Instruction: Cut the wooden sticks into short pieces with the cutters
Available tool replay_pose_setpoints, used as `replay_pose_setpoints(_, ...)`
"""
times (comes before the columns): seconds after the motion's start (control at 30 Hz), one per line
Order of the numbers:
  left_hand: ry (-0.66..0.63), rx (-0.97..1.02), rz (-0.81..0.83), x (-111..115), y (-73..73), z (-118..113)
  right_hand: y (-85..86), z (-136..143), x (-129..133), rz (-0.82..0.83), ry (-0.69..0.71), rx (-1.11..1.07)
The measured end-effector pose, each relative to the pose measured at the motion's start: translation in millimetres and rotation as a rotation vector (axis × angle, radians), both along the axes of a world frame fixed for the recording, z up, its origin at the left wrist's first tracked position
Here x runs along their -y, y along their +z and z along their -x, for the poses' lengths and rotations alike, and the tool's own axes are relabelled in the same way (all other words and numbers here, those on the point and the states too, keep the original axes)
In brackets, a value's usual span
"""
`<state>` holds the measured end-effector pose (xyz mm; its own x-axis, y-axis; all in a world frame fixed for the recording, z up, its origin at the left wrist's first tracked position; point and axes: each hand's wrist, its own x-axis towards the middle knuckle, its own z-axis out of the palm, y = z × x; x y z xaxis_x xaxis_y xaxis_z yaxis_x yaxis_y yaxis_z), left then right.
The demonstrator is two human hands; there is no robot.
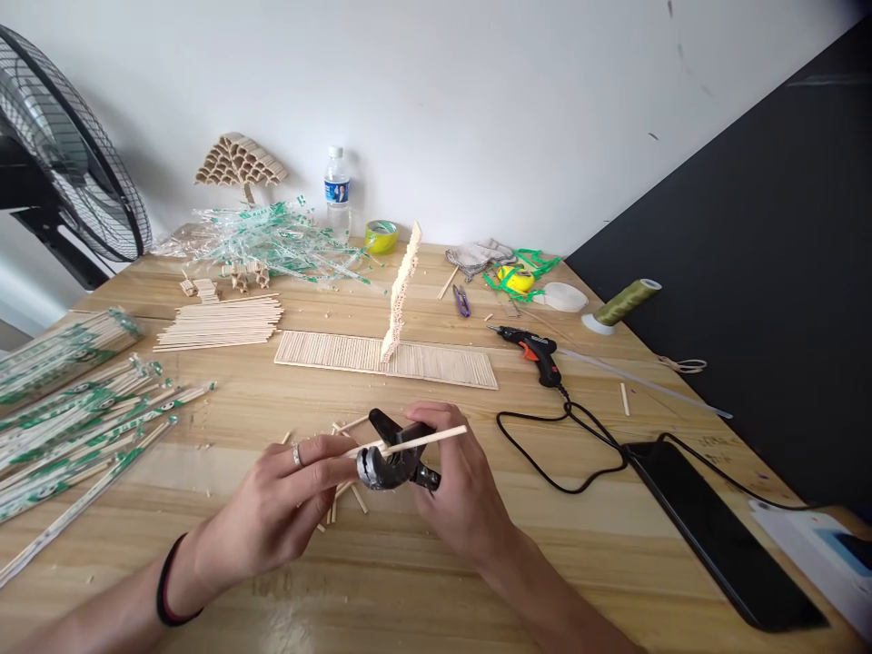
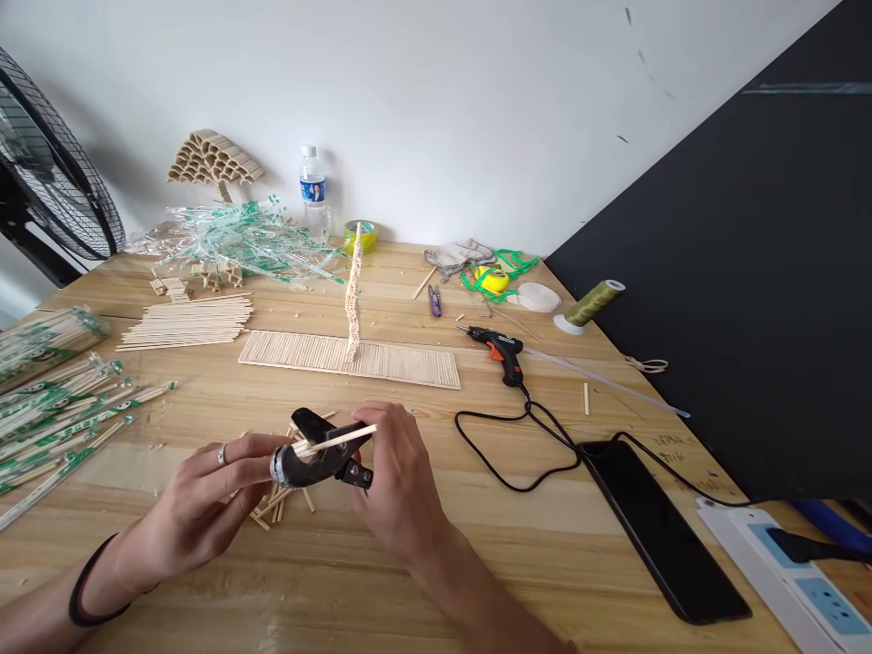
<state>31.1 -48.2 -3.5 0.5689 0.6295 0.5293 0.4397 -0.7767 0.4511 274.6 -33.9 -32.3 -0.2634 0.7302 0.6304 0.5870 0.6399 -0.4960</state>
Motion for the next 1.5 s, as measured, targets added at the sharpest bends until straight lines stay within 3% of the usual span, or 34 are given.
replay_pose_setpoints(0.43, -0.037, 0.024, 0.030, 0.9, -0.2, -2.5, 1.6, 1.2, -0.5, -0.064, -0.031, 0.062)
replay_pose_setpoints(0.7, -0.023, 0.039, 0.008, 0.4, 1.0, -4.3, 0.3, 1.2, 0.2, -0.064, -0.134, 0.194)
replay_pose_setpoints(1.13, -0.057, 0.028, 0.138, -13.8, -5.7, 5.8, -3.2, -5.4, -1.8, 0.220, -0.170, 0.190)
replay_pose_setpoints(1.2, -0.023, 0.037, 0.104, -22.5, -8.4, 13.2, -0.6, -8.3, -3.3, 0.276, -0.177, 0.169)
replay_pose_setpoints(1.4, 0.257, -0.090, 0.066, -56.6, -27.1, 39.8, 4.5, -14.4, -5.4, 0.329, -0.194, 0.186)
replay_pose_setpoints(1.5, 0.312, -0.145, 0.043, -67.9, -37.6, 46.7, 4.3, -14.2, -5.5, 0.335, -0.185, 0.216)
